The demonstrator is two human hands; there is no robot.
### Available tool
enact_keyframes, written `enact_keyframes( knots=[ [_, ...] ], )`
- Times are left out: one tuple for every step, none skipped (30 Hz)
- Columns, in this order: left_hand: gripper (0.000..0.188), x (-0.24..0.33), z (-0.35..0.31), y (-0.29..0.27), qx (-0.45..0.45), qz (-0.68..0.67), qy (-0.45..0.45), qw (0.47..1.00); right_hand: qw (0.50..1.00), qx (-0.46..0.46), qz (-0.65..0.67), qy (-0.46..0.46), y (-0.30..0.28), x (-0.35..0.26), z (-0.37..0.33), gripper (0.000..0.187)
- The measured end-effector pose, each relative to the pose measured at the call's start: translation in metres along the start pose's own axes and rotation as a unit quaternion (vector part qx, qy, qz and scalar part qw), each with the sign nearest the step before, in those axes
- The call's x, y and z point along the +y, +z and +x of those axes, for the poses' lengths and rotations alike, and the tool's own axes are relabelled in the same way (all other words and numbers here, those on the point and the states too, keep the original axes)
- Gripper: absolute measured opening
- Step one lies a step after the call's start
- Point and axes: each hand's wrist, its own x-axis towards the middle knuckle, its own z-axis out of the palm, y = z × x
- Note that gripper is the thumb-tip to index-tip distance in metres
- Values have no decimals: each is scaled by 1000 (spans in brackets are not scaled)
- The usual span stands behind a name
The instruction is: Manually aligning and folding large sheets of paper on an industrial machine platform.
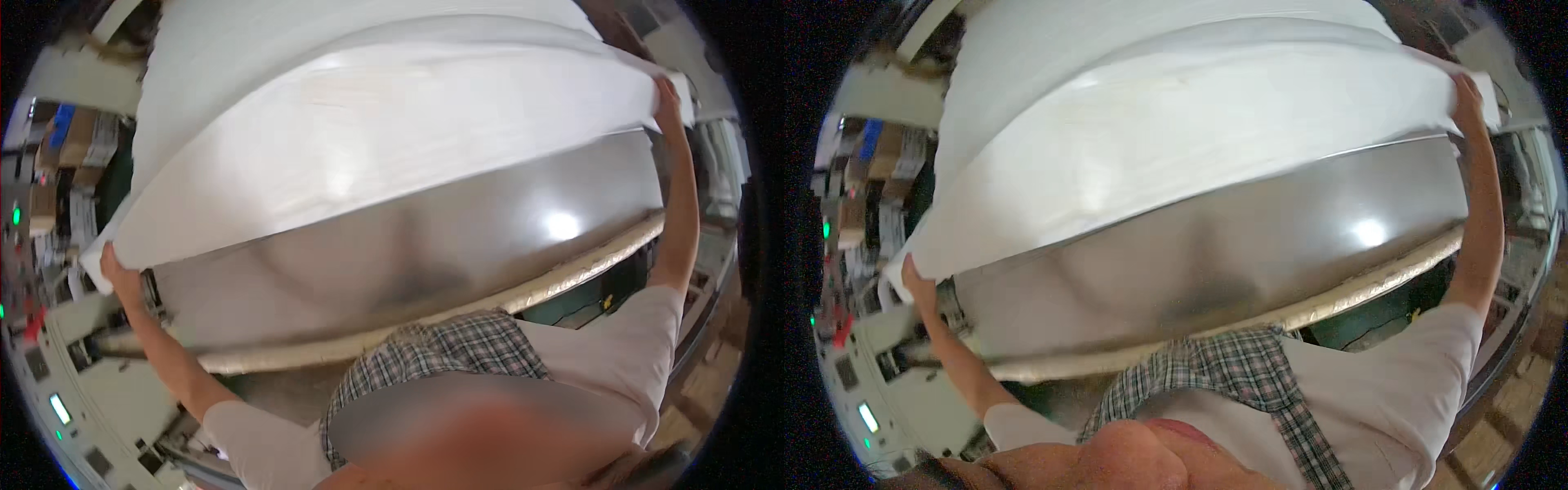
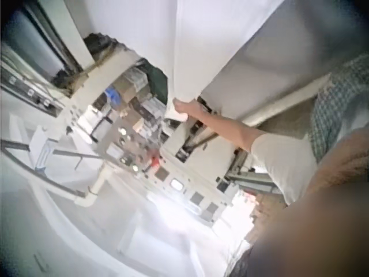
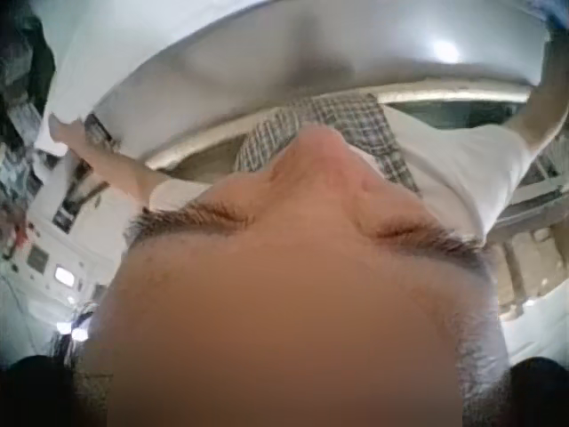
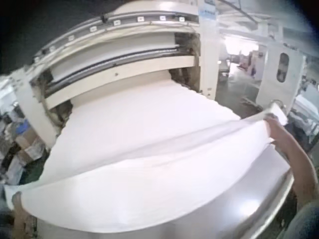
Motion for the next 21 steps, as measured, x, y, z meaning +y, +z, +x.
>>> enact_keyframes(
  knots=[
    [53, -12, -19, 0, -48, 47, 5, 998, 999, 20, -24, -36, 6, 25, -27, 42],
    [54, 10, -32, -14, -38, 41, 13, 998, 998, -3, -62, -30, 3, 15, -51, 40],
    [53, 14, -42, -3, -56, 45, -1, 997, 943, 1, 272, 194, 6, 42, -85, 40],
    [52, 12, -65, -11, -78, 69, -23, 994, 995, -81, -48, 19, 2, 38, -102, 40],
    [51, 20, -86, -18, -78, 62, -21, 995, 995, -84, -50, 18, 3, 15, -117, 41],
    [51, 28, -95, -26, -75, 45, -11, 996, 993, -98, -67, -28, -4, 22, -135, 43],
    [51, 36, -111, -28, -81, 53, -20, 995, 995, -99, -25, -4, -5, 10, -146, 45],
    [51, 38, -133, -36, -109, 60, -48, 991, 991, -128, -26, 1, -18, -32, -146, 45],
    [51, 39, -149, -37, -132, 57, -72, 987, 991, -132, -23, -6, -28, -47, -154, 45],
    [51, 40, -166, -34, -137, 57, -76, 986, 990, -142, 3, 22, -32, -58, -164, 45],
    [52, 40, -186, -33, -163, 51, -86, 981, 986, -154, 30, 52, -32, -65, -179, 46],
    [53, 41, -206, -33, -189, 44, -97, 976, 985, -160, 31, 49, -31, -68, -194, 46],
    [53, 42, -219, -33, -193, 45, -97, 975, 984, -171, 27, 38, -32, -67, -204, 45],
    [54, 45, -234, -32, -212, 47, -143, 966, 983, -182, 25, 27, -32, -70, -213, 45],
    [54, 45, -246, -33, -229, 50, -188, 954, 982, -187, 26, 26, -34, -74, -220, 45],
    [55, 49, -254, -33, -235, 50, -158, 958, 975, -219, 19, 36, -35, -82, -223, 45],
    [55, 49, -258, -33, -241, 49, -159, 956, 967, -251, 11, 47, -36, -88, -224, 44],
    [55, 47, -259, -32, -260, 56, -166, 950, 967, -249, 14, 52, -38, -91, -223, 45],
    [55, 45, -256, -35, -276, 66, -170, 944, 966, -254, 15, 51, -39, -90, -224, 45],
    [55, 41, -252, -37, -281, 67, -169, 942, 962, -269, 3, 40, -39, -87, -223, 45],
    [54, 35, -248, -39, -314, 79, -152, 934, 958, -285, -10, 29, -38, -84, -222, 46]
  ],
)
